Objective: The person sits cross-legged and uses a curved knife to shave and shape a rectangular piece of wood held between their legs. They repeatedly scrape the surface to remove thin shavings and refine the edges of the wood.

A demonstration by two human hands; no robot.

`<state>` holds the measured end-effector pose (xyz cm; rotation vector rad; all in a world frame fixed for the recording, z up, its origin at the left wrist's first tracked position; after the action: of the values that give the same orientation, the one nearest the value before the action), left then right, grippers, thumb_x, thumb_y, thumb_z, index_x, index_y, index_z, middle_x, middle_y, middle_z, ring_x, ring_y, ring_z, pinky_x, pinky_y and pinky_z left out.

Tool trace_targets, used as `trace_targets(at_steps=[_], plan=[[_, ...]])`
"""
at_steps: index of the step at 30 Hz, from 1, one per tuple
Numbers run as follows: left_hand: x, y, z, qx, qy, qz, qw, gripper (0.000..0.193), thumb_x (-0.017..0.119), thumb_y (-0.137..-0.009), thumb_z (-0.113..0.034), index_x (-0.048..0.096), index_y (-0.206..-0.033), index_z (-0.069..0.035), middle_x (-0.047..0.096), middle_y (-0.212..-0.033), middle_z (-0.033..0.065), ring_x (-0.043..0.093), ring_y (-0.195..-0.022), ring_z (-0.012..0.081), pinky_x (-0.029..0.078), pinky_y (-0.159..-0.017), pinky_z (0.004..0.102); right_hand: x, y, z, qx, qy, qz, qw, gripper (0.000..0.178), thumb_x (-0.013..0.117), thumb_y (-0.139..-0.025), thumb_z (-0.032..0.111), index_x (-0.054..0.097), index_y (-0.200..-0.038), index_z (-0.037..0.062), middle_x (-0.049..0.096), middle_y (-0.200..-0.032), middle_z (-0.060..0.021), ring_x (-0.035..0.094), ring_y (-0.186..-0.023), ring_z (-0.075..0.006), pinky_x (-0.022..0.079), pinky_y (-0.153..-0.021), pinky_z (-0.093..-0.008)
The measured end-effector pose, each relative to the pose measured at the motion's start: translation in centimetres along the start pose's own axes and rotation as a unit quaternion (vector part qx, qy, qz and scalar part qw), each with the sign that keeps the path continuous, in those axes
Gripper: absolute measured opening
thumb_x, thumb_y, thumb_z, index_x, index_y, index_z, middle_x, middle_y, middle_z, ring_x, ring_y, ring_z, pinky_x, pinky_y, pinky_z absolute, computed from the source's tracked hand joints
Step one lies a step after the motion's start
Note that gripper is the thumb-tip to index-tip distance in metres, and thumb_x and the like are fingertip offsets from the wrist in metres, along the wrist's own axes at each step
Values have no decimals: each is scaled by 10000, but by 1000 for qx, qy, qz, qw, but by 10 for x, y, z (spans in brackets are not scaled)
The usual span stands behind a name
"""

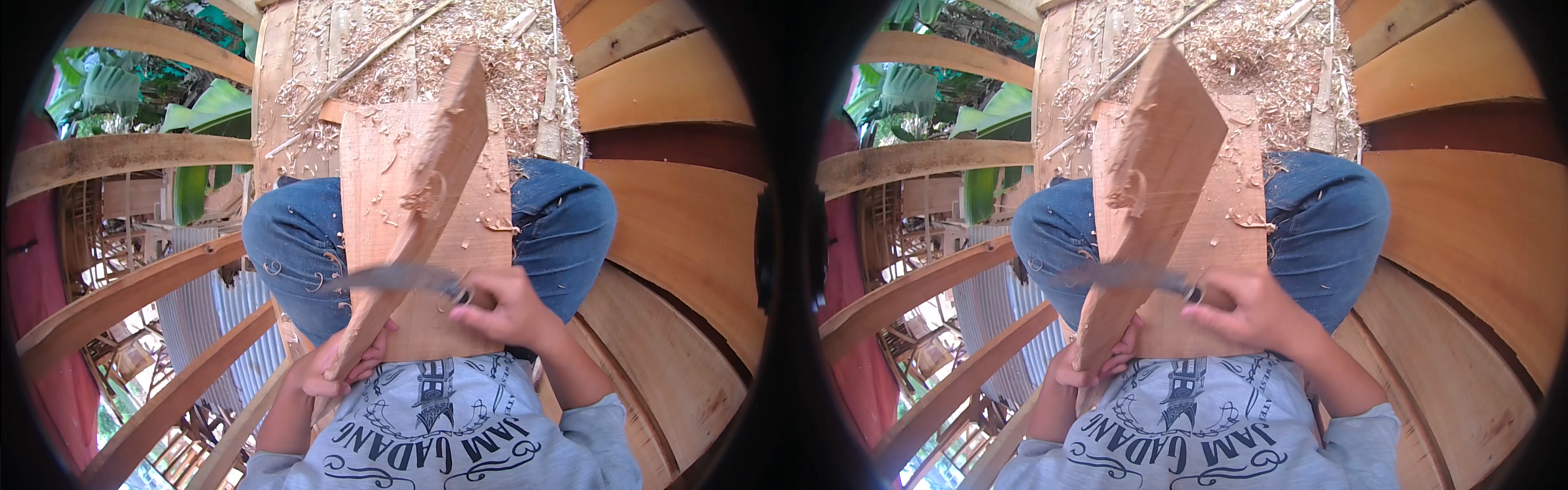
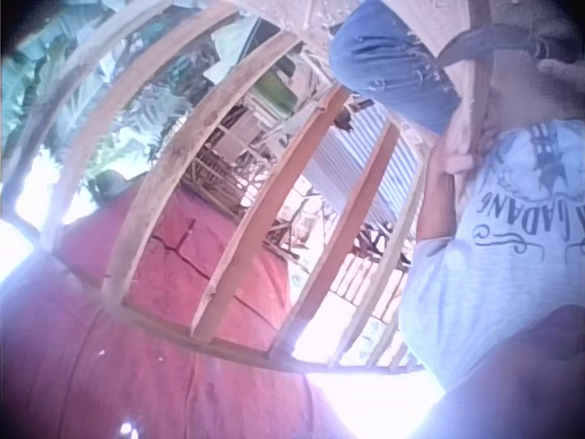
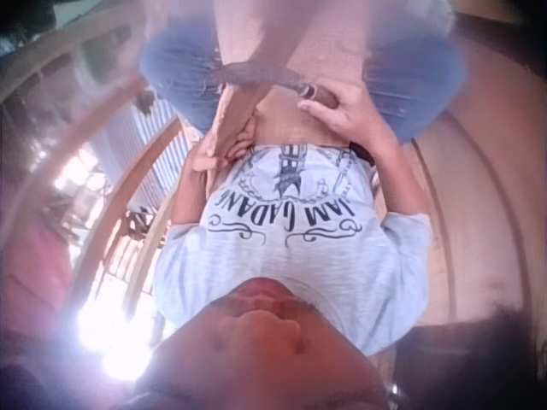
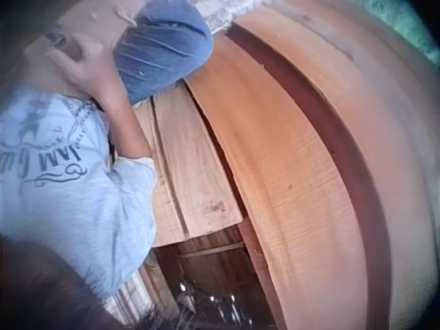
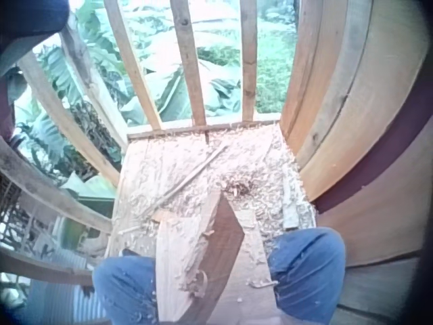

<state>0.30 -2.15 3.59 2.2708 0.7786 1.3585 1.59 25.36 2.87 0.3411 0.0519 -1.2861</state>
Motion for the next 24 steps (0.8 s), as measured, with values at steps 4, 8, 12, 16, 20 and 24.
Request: trace_targets(at_steps=[4,8,12,16,20,24], plan=[[-3,4,1,18,-26,23,999,981,631,-471,-241,244,-1315,77,331,-836,22,357,-621,75,303,-532,179,14,6,9,41,-158,74,984,259,691,-817,227,605,-806,-17,490,-559,-81,447,-521,-137,387,-512,-284],[0,14,5,35,-45,61,996,980,617,-484,-239,225,-1323,82,336,-837,27,369,-630,80,306,-532,172,-8,7,8,75,-184,-22,980,218,693,-819,191,628,-787,-15,448,-523,34,375,-510,-35,334,-462,-234],[3,14,2,27,-45,65,996,981,612,-488,-226,205,-1318,102,338,-851,38,376,-639,82,316,-545,170,1,11,16,55,-164,-97,980,226,712,-799,188,621,-742,-11,444,-501,25,368,-489,-32,317,-435,-229],[4,16,3,48,-29,106,993,979,611,-504,-235,189,-1318,109,345,-849,39,389,-632,82,324,-555,166,7,6,26,-25,-76,-158,984,241,715,-792,193,606,-711,-6,496,-525,-8,423,-484,-37,347,-446,-229],[3,23,0,34,-76,76,994,959,605,-521,-259,207,-1314,105,355,-850,34,402,-620,77,344,-581,166,-4,4,35,78,-201,33,976,188,643,-857,178,598,-783,11,515,-552,1,470,-484,-51,373,-454,-223],[5,23,2,34,-144,114,982,939,588,-517,-268,236,-1301,108,364,-841,22,394,-617,69,352,-598,164,-9,13,37,123,-390,226,884,145,581,-908,166,586,-881,23,471,-542,48,454,-486,-33,326,-429,-203]])
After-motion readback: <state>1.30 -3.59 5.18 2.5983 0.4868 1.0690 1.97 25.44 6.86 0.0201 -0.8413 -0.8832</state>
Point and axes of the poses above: each hand's wrist, its own y-axis away from the middle knuckle, its own x-axis out of the palm, z = x × y, the point moved 1 cm from there along -y, towards the middle knuckle
